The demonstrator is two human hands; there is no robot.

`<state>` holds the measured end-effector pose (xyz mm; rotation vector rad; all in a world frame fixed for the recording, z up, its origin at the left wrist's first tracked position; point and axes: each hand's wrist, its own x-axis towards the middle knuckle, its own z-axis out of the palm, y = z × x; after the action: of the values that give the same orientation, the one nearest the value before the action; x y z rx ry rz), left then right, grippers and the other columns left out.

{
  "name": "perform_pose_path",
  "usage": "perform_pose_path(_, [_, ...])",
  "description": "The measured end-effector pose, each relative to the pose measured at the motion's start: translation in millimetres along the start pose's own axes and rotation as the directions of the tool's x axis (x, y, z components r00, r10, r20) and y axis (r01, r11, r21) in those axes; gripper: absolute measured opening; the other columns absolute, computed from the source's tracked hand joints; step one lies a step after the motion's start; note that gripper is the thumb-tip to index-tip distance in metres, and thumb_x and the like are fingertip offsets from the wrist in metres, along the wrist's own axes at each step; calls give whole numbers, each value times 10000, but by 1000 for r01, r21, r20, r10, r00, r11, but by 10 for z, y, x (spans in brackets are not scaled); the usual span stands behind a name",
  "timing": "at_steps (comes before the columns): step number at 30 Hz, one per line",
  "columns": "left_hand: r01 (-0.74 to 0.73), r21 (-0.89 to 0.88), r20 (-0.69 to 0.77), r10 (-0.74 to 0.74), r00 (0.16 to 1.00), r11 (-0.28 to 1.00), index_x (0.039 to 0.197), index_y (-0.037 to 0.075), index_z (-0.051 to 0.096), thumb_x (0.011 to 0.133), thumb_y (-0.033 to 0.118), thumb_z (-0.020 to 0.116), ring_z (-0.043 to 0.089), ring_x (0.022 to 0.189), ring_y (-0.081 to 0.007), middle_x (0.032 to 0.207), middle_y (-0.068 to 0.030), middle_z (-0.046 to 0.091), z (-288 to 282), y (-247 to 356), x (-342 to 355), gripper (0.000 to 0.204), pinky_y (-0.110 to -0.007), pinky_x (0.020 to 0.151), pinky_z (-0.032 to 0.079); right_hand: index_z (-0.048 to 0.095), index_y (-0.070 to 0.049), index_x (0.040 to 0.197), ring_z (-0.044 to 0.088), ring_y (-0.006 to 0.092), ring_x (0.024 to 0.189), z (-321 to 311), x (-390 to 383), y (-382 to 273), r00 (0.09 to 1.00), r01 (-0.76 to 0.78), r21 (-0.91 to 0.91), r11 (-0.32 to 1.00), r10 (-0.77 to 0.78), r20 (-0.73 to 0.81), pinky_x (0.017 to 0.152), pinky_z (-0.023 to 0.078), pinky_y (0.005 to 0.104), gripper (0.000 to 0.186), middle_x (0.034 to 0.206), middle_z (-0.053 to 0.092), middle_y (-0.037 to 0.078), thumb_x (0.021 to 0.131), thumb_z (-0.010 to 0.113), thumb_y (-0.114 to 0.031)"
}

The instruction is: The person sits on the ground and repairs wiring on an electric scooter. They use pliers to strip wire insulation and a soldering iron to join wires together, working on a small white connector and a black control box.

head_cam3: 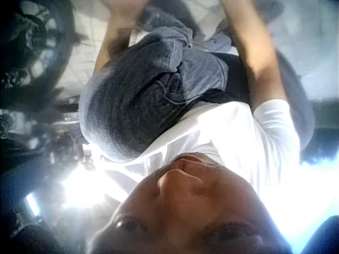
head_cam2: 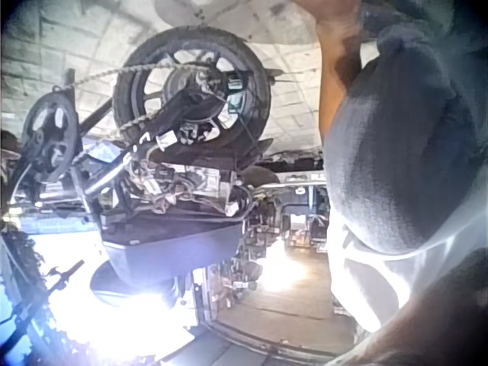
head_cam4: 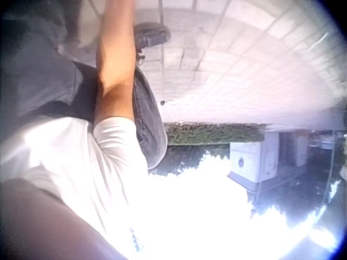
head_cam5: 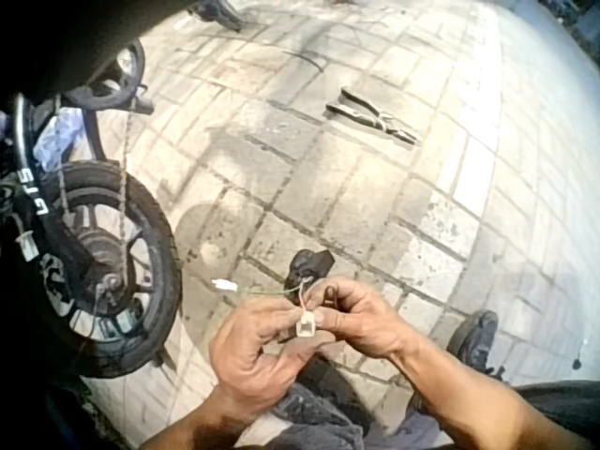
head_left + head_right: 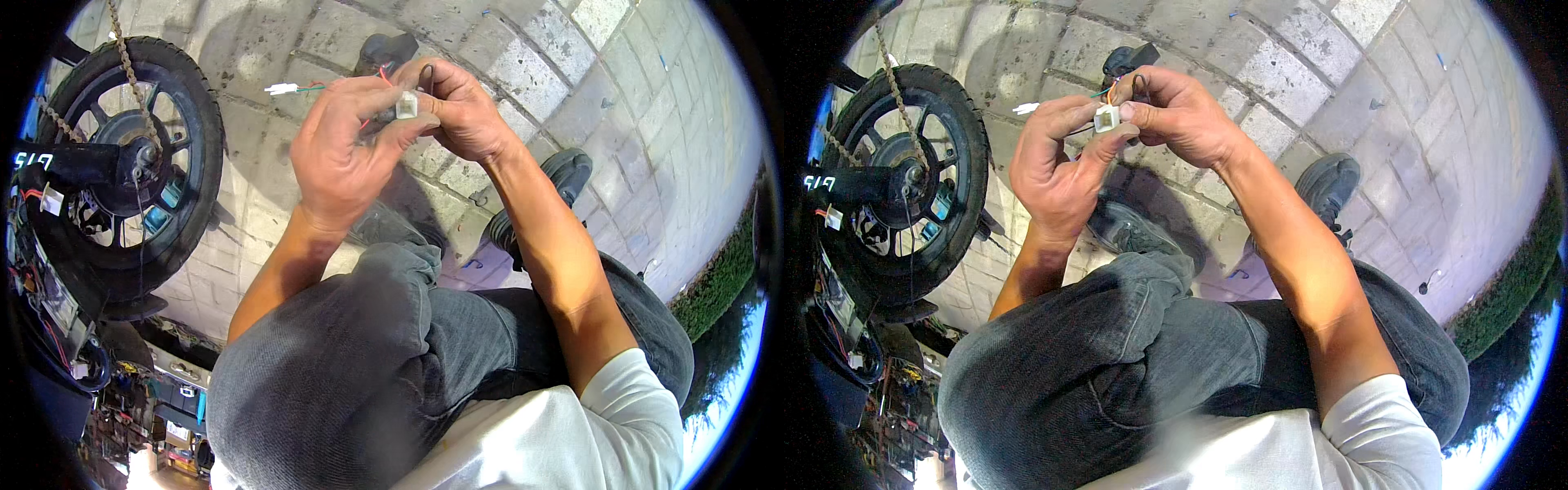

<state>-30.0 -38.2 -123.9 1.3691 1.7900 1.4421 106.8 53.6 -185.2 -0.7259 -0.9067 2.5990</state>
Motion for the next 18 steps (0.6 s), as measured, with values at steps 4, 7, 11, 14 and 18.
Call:
perform_pose_path(4, [-47,-10,11,47,999,999,999,3,631,725,31,794,620,855,-201,952,-123,645,12,-22,-15,320,-296,732,494,598,-79,1035,492,34,689,39,0,12,1000,-11,2,1000,11,-25,521,365,169,211,883,589,-29,865,678,-177])
perform_pose_path(7, [-59,-4,12,59,998,998,1001,11,636,732,41,790,621,859,-203,958,-121,645,9,-13,-2,311,-294,730,495,586,-79,1036,494,35,709,-4,-8,11,998,-61,31,998,61,11,526,365,174,209,926,584,-16,871,671,-175])
perform_pose_path(11, [-76,12,14,75,997,997,1000,26,643,734,66,793,625,859,-210,961,-116,646,-3,5,12,308,-292,726,499,578,-78,997,488,40,699,52,5,-51,999,-50,35,998,50,22,519,359,181,167,894,576,-11,876,659,-159])
perform_pose_path(14, [-76,11,16,76,997,997,999,31,636,731,85,799,632,844,-214,955,-118,645,3,-27,0,318,-295,707,503,573,-76,977,489,42,699,43,-1,-49,999,-37,34,999,36,21,517,359,181,147,887,573,-11,876,655,-144])
perform_pose_path(18, [-82,-3,10,83,997,997,990,28,622,728,93,803,635,825,-213,943,-122,642,4,-34,-1,324,-298,694,506,574,-78,977,495,49,692,17,9,-17,999,-28,53,998,26,41,511,362,179,132,879,578,-3,875,650,-114])
